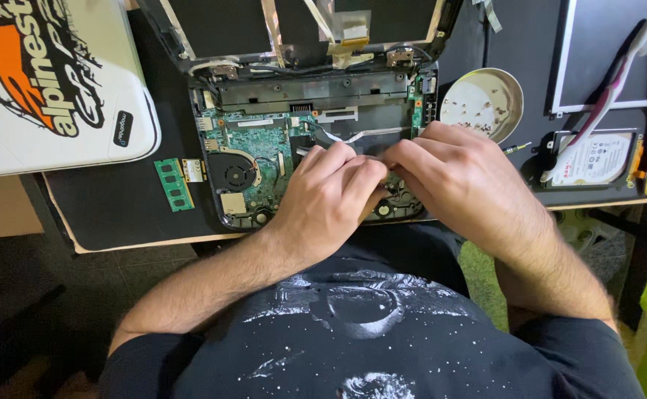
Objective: The person uses a screwdriver to remove screws from the internal components of a disassembled laptop. They then use their hands to disconnect a ribbon cable and remove a small circuit board from the motherboard.
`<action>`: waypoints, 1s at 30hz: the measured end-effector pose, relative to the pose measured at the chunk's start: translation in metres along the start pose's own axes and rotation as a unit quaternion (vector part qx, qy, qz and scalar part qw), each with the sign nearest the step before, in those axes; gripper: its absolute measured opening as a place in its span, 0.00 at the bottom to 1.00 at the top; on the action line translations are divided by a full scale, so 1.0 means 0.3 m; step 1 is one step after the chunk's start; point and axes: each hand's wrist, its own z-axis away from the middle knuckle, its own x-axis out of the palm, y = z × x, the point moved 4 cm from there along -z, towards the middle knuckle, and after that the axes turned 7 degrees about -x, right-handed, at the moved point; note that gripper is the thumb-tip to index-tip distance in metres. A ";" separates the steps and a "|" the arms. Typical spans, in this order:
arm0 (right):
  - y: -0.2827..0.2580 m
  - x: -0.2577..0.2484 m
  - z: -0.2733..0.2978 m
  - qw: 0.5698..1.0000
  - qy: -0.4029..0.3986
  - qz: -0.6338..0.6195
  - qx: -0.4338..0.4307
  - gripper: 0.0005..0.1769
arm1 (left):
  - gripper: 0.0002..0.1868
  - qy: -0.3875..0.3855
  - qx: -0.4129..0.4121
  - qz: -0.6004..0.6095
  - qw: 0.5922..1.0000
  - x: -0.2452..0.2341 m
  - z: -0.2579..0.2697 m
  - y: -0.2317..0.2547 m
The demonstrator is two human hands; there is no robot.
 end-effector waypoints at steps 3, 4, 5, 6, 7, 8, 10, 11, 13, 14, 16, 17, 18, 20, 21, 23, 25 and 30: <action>0.009 0.007 0.012 1.000 -0.008 0.004 0.007 0.06 | 0.09 0.006 0.008 -0.001 1.000 0.004 -0.007 0.006; 0.008 0.010 0.013 1.000 -0.008 0.004 0.008 0.06 | 0.09 0.006 0.008 -0.001 1.000 0.004 -0.007 0.009; 0.009 0.011 0.013 1.000 -0.007 0.008 0.009 0.06 | 0.11 -0.010 -0.008 0.022 1.000 0.007 -0.009 0.007; 0.010 0.012 0.013 1.000 -0.005 0.012 0.010 0.07 | 0.15 -0.026 -0.024 0.046 0.998 0.011 -0.010 0.005; 0.009 0.011 0.014 1.000 -0.005 0.012 0.010 0.07 | 0.15 -0.026 -0.024 0.046 0.998 0.014 -0.012 0.006; 0.010 0.010 0.015 1.000 -0.008 0.013 0.016 0.07 | 0.15 -0.030 -0.031 0.052 0.998 0.019 -0.013 0.004; 0.011 0.009 0.019 1.000 -0.012 0.014 0.022 0.07 | 0.16 -0.035 -0.039 0.059 0.997 0.024 -0.016 0.005; 0.011 0.008 0.021 1.000 -0.012 0.018 0.022 0.07 | 0.16 -0.043 -0.048 0.082 0.995 0.026 -0.018 0.004; 0.013 0.010 0.025 0.999 -0.013 0.023 0.021 0.08 | 0.17 -0.052 -0.058 0.105 0.991 0.027 -0.022 0.004; 0.016 0.014 0.028 0.999 -0.015 0.018 0.022 0.09 | 0.14 -0.055 -0.053 0.089 0.993 0.028 -0.023 0.005; 0.017 0.016 0.027 0.999 -0.018 0.014 0.024 0.10 | 0.12 -0.057 -0.048 0.073 0.995 0.030 -0.026 0.006; 0.015 0.013 0.025 1.000 -0.012 0.000 0.024 0.09 | 0.16 -0.061 -0.050 0.068 0.994 0.033 -0.028 0.006; 0.014 0.010 0.022 1.000 -0.007 -0.014 0.025 0.08 | 0.19 -0.066 -0.053 0.064 0.994 0.037 -0.029 0.005; 0.013 0.013 0.027 1.000 -0.006 -0.013 0.026 0.08 | 0.19 -0.061 -0.050 0.052 0.996 0.041 -0.027 0.007; 0.013 0.015 0.029 1.000 -0.004 -0.012 0.027 0.10 | 0.19 -0.057 -0.047 0.039 0.997 0.042 -0.025 0.008; 0.010 0.016 0.040 0.999 -0.018 -0.009 0.026 0.17 | 0.13 -0.031 -0.031 0.032 0.999 0.028 -0.020 0.014; 0.007 0.019 0.050 0.999 -0.033 -0.006 0.026 0.26 | 0.08 -0.005 -0.014 0.026 1.000 0.015 -0.017 0.020; -0.014 0.032 0.054 0.999 -0.027 -0.006 0.017 0.29 | 0.08 0.038 0.006 -0.005 0.999 0.010 0.005 0.021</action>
